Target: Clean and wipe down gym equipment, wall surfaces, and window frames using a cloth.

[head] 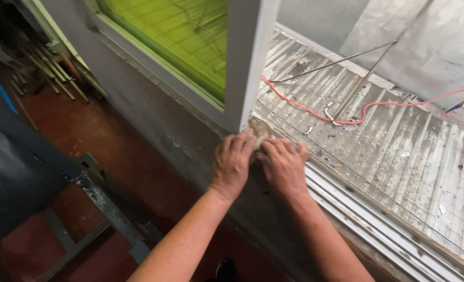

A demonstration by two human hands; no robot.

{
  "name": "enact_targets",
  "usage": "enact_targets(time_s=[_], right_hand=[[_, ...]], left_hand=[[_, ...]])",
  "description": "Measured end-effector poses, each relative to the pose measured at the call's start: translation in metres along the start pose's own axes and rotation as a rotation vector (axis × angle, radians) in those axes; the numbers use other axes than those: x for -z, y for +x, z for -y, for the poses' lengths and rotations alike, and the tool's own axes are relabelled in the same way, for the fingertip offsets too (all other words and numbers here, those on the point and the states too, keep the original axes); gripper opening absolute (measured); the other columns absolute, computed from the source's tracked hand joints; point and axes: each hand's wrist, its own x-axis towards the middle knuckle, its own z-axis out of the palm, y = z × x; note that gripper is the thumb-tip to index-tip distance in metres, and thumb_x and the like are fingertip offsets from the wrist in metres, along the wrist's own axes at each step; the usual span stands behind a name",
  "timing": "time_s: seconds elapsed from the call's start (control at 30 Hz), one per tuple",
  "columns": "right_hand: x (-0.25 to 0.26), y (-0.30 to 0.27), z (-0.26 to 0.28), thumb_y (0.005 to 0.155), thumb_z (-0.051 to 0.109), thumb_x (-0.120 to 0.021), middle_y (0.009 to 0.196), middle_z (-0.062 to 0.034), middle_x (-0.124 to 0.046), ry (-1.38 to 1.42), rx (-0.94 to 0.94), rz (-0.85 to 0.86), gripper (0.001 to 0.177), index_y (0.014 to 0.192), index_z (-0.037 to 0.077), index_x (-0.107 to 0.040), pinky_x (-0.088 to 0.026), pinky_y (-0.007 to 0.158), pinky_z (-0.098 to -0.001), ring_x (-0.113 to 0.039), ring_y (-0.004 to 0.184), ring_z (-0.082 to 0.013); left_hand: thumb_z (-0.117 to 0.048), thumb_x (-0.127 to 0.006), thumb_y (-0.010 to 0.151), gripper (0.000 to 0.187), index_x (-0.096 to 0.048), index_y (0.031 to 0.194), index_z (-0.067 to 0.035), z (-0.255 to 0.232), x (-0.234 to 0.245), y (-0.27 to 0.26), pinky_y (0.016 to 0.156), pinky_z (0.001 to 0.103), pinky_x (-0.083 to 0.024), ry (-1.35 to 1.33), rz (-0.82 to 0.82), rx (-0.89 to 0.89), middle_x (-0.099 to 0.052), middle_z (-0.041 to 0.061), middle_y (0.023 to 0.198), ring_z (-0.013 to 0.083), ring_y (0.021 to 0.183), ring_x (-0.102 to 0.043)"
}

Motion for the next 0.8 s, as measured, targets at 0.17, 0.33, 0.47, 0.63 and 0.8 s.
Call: enact_targets(time_s=[0.17,0.33,0.47,0.63,0.8], right_hand=[[0.016,-0.009,0.003,0.086,0.009,-0.07,0.112,0.0014,-0.07,0.05,0.044,-0.128,0.023,0.108,0.017,-0.07,-0.03,0.113,-0.0534,-0.062,0.114,-0.0211],[0.037,0.015,0.037,0.087,0.008,-0.073,0.111,-0.0039,-0.068,0.148,0.087,-0.196,0.024,0.111,0.013,-0.069,-0.037,0.107,-0.0465,-0.062,0.107,-0.0242],[0.074,0.036,0.064,0.094,0.011,-0.074,0.119,-0.0106,-0.066,0.244,0.225,-0.451,0.035,0.127,0.006,-0.065,-0.041,0.1,-0.0419,-0.061,0.108,-0.0288],[0.055,0.042,0.048,0.097,0.01,-0.07,0.133,-0.0162,-0.062,0.295,0.219,-0.444,0.043,0.138,0.004,-0.056,-0.043,0.106,-0.0446,-0.059,0.119,-0.0323],[0.033,0.064,0.035,0.104,0.01,-0.062,0.151,-0.0212,-0.052,0.538,0.059,-0.363,0.049,0.15,0.002,-0.05,-0.042,0.119,-0.0428,-0.053,0.14,-0.0376]], left_hand=[[-0.006,-0.063,0.092,0.038,-0.069,0.13,-0.006,-0.009,0.016,-0.023,0.095,0.04,-0.052,-0.211,-0.009,0.02,-0.062,0.007,0.121,0.0281,0.111,-0.058],[-0.016,-0.061,0.104,0.029,-0.066,0.13,-0.003,0.004,0.023,-0.015,0.094,0.038,-0.054,-0.389,-0.166,0.189,-0.062,0.01,0.121,0.0277,0.111,-0.058],[-0.016,-0.054,0.112,0.029,-0.058,0.138,-0.006,0.01,0.057,0.031,0.109,0.042,-0.05,-0.389,-0.558,0.268,-0.06,0.013,0.133,0.0313,0.126,-0.054],[-0.019,-0.055,0.112,0.039,-0.054,0.148,-0.005,0.011,0.041,0.076,0.11,0.042,-0.046,-0.366,-0.519,0.277,-0.049,0.019,0.142,0.0331,0.126,-0.051],[-0.022,-0.06,0.107,0.049,-0.05,0.152,-0.003,0.012,-0.001,0.068,0.11,0.047,-0.044,-0.3,-0.421,0.216,-0.047,0.022,0.145,0.0368,0.127,-0.051]])
